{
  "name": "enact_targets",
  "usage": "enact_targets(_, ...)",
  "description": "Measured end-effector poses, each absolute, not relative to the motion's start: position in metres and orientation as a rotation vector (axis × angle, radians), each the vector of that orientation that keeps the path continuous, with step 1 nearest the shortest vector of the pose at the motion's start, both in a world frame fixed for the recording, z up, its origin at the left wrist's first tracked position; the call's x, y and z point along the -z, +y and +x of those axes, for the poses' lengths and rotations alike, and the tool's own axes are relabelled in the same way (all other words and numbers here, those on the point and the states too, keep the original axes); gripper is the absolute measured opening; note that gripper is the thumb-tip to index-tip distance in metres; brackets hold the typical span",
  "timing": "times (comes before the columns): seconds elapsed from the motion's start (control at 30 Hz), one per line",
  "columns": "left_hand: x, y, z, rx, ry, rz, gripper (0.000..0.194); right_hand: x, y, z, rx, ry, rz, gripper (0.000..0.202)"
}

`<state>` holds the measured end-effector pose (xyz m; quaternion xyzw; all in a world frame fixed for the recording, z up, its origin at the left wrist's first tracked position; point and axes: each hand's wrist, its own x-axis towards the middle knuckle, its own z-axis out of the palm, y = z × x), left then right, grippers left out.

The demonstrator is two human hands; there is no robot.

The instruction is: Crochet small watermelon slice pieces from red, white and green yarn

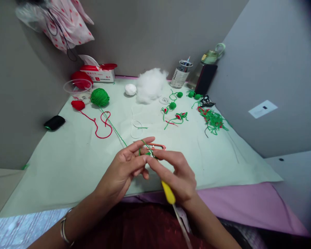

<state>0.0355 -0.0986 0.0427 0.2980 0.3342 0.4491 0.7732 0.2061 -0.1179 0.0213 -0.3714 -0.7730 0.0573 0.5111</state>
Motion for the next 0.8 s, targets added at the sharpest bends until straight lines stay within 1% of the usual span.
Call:
enact_targets(0.07, -0.044, -0.098, 0.035, -0.925, 0.672, 0.591, 0.035, -0.019, -0.117, 0.206, -0.122, -1.843, -0.882, 0.035)
enact_targets(0.1, -0.044, -0.097, 0.034, -0.909, 0.663, 0.581, 0.034, -0.018, -0.115, 0.206, -0.196, -1.760, -0.861, 0.031)
enact_targets(0.17, -0.044, -0.096, 0.032, -0.918, 0.686, 0.603, 0.033, -0.018, -0.110, 0.206, -0.460, -1.553, -0.834, 0.022)
enact_targets(0.23, -0.044, -0.097, 0.031, -0.958, 0.747, 0.665, 0.035, -0.020, -0.105, 0.206, -0.748, -1.347, -0.808, 0.022)
enact_targets(0.3, -0.043, -0.098, 0.033, -0.991, 0.813, 0.738, 0.040, -0.021, -0.102, 0.205, -0.899, -1.247, -0.791, 0.023)
enact_targets(0.33, -0.043, -0.099, 0.034, -1.000, 0.840, 0.767, 0.043, -0.020, -0.103, 0.204, -0.885, -1.274, -0.801, 0.022)
enact_targets(0.37, -0.042, -0.100, 0.036, -1.011, 0.861, 0.784, 0.046, -0.019, -0.104, 0.203, -0.795, -1.341, -0.827, 0.019)
enact_targets(0.43, -0.042, -0.100, 0.039, -1.023, 0.866, 0.771, 0.051, -0.014, -0.108, 0.200, -0.444, -1.549, -0.886, 0.018)
enact_targets(0.5, -0.042, -0.100, 0.040, -1.010, 0.824, 0.711, 0.049, -0.010, -0.113, 0.198, -0.086, -1.711, -0.889, 0.028)
enact_targets(0.53, -0.042, -0.100, 0.040, -0.991, 0.788, 0.675, 0.047, -0.008, -0.114, 0.197, 0.005, -1.737, -0.873, 0.032)
enact_targets(0.57, -0.042, -0.099, 0.040, -0.969, 0.750, 0.643, 0.043, -0.008, -0.114, 0.197, 0.014, -1.735, -0.860, 0.033)
enact_targets(0.6, -0.043, -0.098, 0.039, -0.947, 0.718, 0.617, 0.039, -0.009, -0.113, 0.197, -0.049, -1.702, -0.852, 0.032)
enact_targets(0.67, -0.044, -0.097, 0.037, -0.913, 0.684, 0.580, 0.034, -0.014, -0.109, 0.199, -0.297, -1.572, -0.850, 0.027)
enact_targets(0.8, -0.045, -0.093, 0.034, -0.881, 0.681, 0.564, 0.030, -0.022, -0.103, 0.205, -0.751, -1.276, -0.807, 0.021)
